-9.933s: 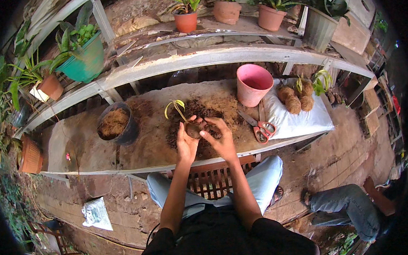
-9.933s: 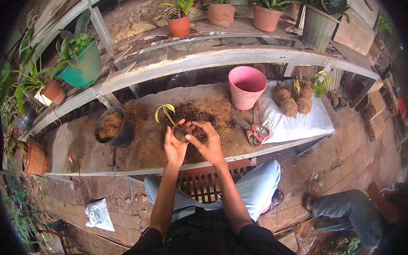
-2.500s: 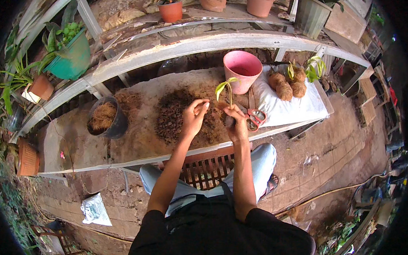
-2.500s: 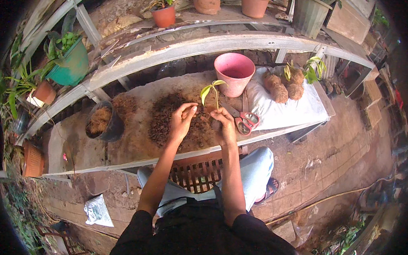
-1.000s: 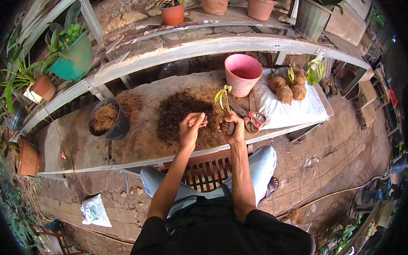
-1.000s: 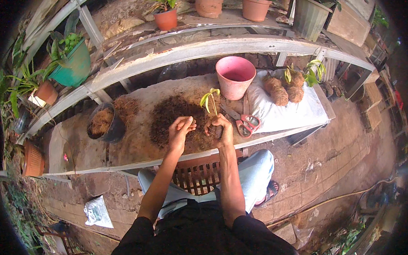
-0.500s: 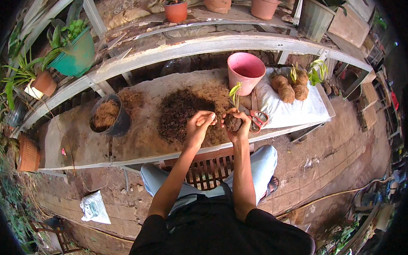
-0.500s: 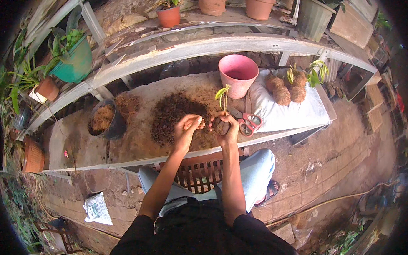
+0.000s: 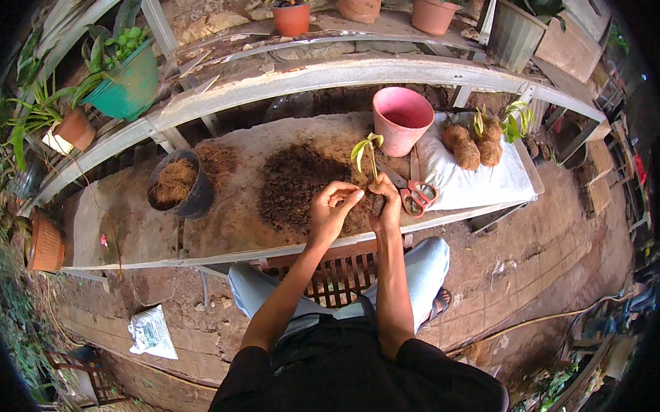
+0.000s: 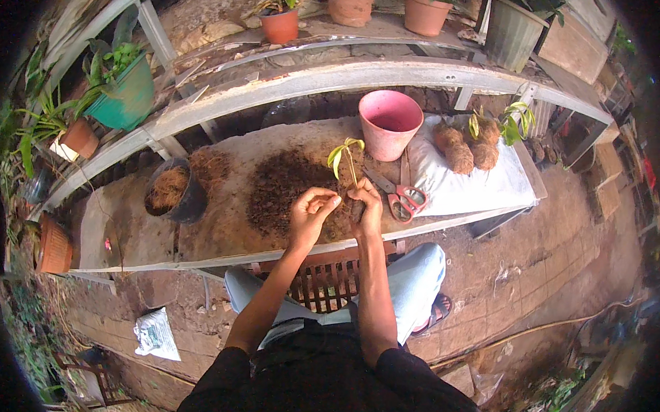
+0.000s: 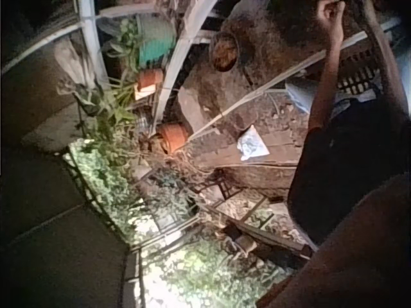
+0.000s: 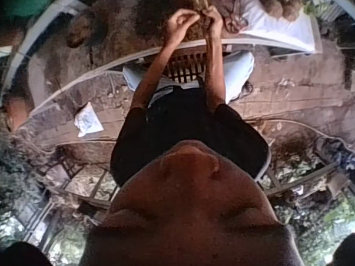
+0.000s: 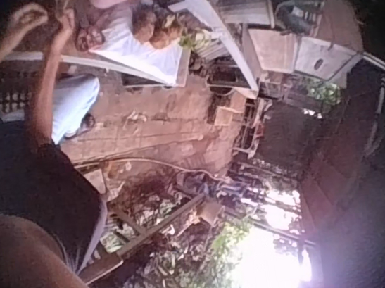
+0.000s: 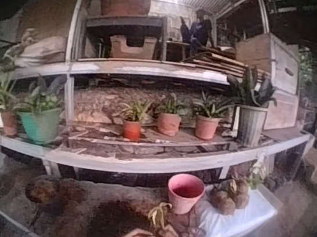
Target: The person sits at a workbench and prepares a small plant cutting by hand. They gather soil, wrap it around the cutting's stem to form a ball, and repeatedly adjust the soil and leaves. The cutting remains in hand at the end of the clip.
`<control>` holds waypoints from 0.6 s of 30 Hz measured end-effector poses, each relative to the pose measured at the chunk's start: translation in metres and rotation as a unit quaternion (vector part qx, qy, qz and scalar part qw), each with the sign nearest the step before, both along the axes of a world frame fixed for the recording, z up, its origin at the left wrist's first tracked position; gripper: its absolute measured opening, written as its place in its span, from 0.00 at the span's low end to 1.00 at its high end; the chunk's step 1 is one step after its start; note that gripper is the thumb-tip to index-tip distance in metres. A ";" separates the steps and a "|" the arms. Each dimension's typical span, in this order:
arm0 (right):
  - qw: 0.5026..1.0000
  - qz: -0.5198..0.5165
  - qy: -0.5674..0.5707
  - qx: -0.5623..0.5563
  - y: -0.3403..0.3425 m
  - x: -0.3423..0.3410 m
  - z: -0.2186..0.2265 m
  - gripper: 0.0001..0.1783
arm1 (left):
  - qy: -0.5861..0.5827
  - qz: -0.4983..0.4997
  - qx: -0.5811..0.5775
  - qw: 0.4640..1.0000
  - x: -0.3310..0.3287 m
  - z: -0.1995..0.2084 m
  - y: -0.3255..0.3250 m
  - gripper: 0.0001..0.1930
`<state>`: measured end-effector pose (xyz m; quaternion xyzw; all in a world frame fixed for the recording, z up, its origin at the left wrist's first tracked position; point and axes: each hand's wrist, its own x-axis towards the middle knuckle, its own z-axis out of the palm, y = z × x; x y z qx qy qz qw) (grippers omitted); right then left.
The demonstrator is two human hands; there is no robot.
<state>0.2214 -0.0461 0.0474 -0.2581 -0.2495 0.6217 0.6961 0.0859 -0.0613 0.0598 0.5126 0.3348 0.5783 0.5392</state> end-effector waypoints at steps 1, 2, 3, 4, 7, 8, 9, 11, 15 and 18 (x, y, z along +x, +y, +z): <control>1.000 -0.008 0.013 -0.017 0.000 -0.002 0.001 0.02 | 0.019 0.001 0.025 1.000 0.002 0.001 0.000 0.07; 0.999 -0.016 0.026 -0.033 -0.003 -0.006 0.010 0.03 | 0.039 0.000 0.050 0.998 0.004 0.000 0.000 0.07; 0.998 -0.025 0.039 -0.050 -0.005 -0.010 0.015 0.04 | 0.059 0.000 0.074 0.995 0.005 0.000 0.000 0.06; 0.997 -0.030 0.053 -0.043 -0.005 -0.013 0.014 0.09 | 0.070 -0.015 0.061 0.996 0.005 -0.004 0.000 0.13; 0.995 0.043 0.089 -0.026 -0.007 -0.013 0.015 0.10 | 0.106 0.076 0.071 0.989 0.006 -0.005 0.006 0.26; 0.993 0.038 0.107 -0.024 -0.007 -0.015 0.016 0.12 | 0.039 0.041 0.028 0.998 0.009 -0.006 0.008 0.34; 0.993 0.032 0.111 -0.025 -0.007 -0.018 0.016 0.12 | -0.006 -0.006 -0.003 1.000 0.011 -0.007 0.009 0.33; 0.992 0.021 0.120 -0.027 -0.008 -0.030 0.018 0.11 | -0.094 -0.100 -0.064 0.989 0.013 -0.006 0.008 0.33; 0.990 0.035 0.136 0.008 -0.012 -0.034 0.021 0.12 | -0.093 -0.107 -0.044 0.989 0.010 -0.007 0.010 0.29; 0.989 0.018 0.143 -0.007 -0.018 -0.039 0.030 0.13 | -0.078 -0.117 -0.021 0.990 0.007 0.001 0.004 0.27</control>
